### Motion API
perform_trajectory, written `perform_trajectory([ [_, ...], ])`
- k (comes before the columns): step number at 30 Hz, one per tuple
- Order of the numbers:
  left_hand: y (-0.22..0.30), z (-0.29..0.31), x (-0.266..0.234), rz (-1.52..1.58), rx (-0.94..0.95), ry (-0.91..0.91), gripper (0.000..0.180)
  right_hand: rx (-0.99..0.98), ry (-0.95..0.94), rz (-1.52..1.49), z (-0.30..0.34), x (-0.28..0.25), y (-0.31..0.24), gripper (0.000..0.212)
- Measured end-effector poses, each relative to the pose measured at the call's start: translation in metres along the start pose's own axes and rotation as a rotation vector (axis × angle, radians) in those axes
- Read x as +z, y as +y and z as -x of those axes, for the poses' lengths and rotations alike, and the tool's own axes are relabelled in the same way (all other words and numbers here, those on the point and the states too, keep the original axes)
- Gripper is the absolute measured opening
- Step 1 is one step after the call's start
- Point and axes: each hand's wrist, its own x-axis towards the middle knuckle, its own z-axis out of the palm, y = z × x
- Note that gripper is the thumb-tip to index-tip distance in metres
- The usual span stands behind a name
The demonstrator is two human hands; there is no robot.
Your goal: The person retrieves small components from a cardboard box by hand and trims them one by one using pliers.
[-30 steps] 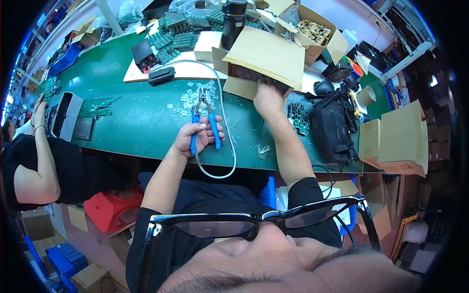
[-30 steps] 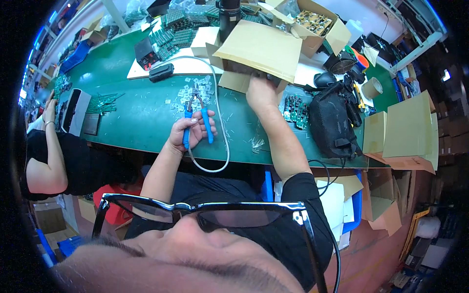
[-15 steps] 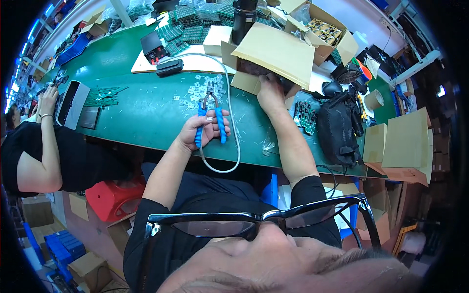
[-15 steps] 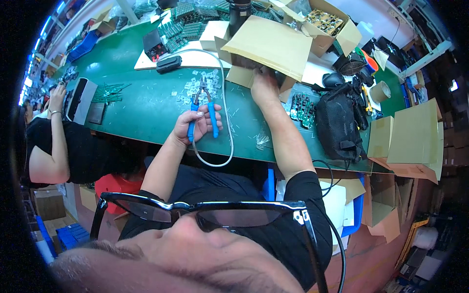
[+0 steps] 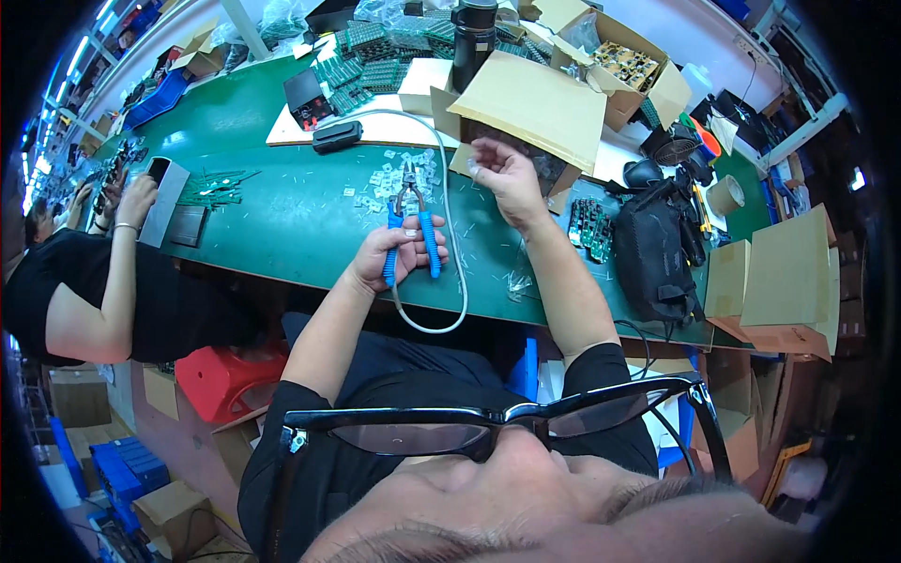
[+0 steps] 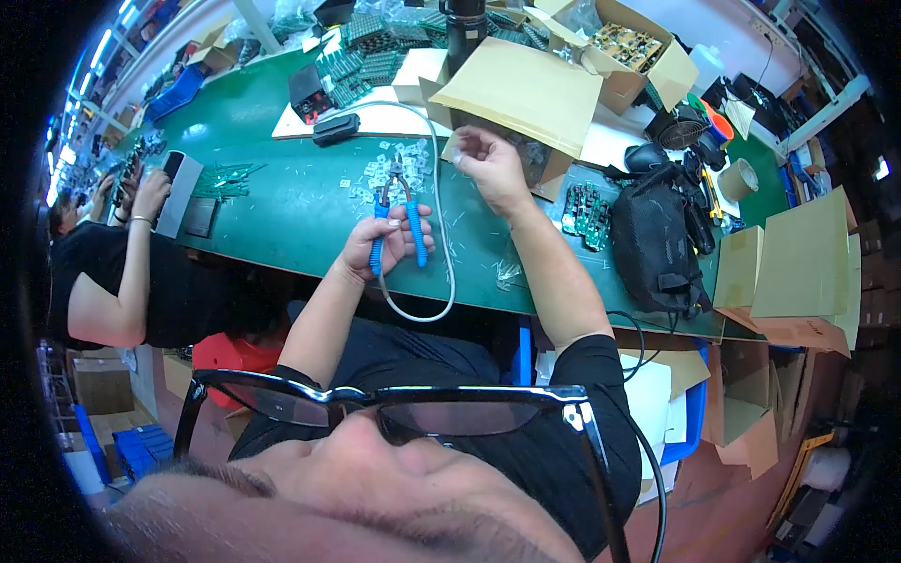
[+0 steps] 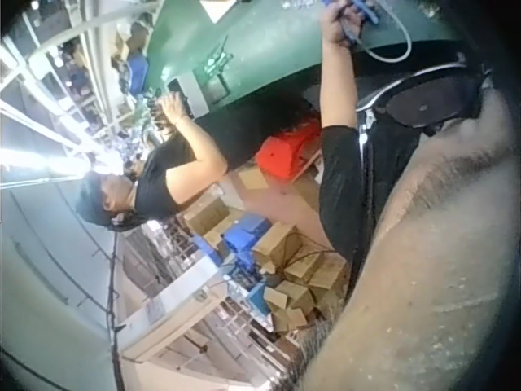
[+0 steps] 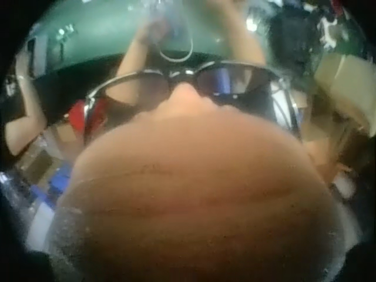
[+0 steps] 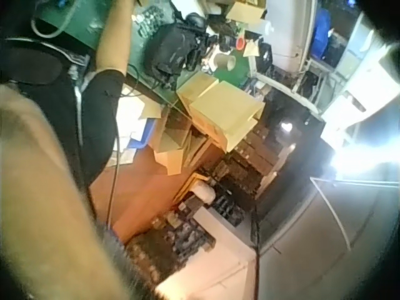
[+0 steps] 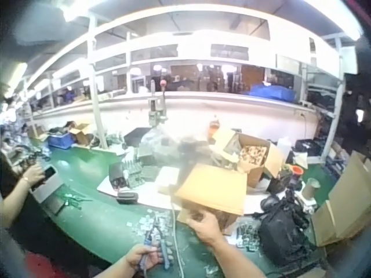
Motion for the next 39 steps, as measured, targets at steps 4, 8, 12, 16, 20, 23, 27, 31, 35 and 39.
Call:
perform_trajectory([
  [4,-0.002,0.001,0.011,-0.125,-0.008,0.060,0.061,0.084,-0.149,-0.166,0.008,0.010,-0.003,0.043],
  [8,0.000,0.001,0.031,-0.327,-0.034,0.110,0.057,0.121,-0.142,-0.186,0.013,0.015,-0.009,0.044],
  [12,0.000,0.001,0.043,-0.474,-0.052,0.160,0.056,0.142,-0.139,-0.215,0.015,0.018,-0.010,0.034],
  [16,-0.001,0.001,0.049,-0.525,-0.056,0.169,0.056,0.143,-0.139,-0.269,0.015,0.020,-0.011,0.021],
  [20,0.001,0.002,0.063,-0.634,-0.082,0.214,0.056,0.091,-0.192,-0.191,0.012,0.010,-0.006,0.018],
  [23,0.004,0.003,0.065,-0.741,-0.076,0.251,0.056,0.084,-0.182,-0.208,0.012,0.010,-0.012,0.015],
  [27,0.008,0.007,0.062,-0.837,-0.045,0.305,0.055,0.137,-0.191,-0.287,0.015,0.015,-0.018,0.014],
  [31,0.010,0.008,0.065,-0.896,-0.052,0.303,0.057,0.184,-0.209,-0.274,0.020,0.018,-0.020,0.013],
  [35,0.011,0.008,0.066,-1.004,-0.064,0.301,0.058,0.184,-0.188,-0.201,0.019,0.017,-0.021,0.011],
  [39,0.013,0.008,0.067,-1.082,-0.066,0.285,0.058,0.202,-0.159,-0.217,0.017,0.015,-0.023,0.011],
])
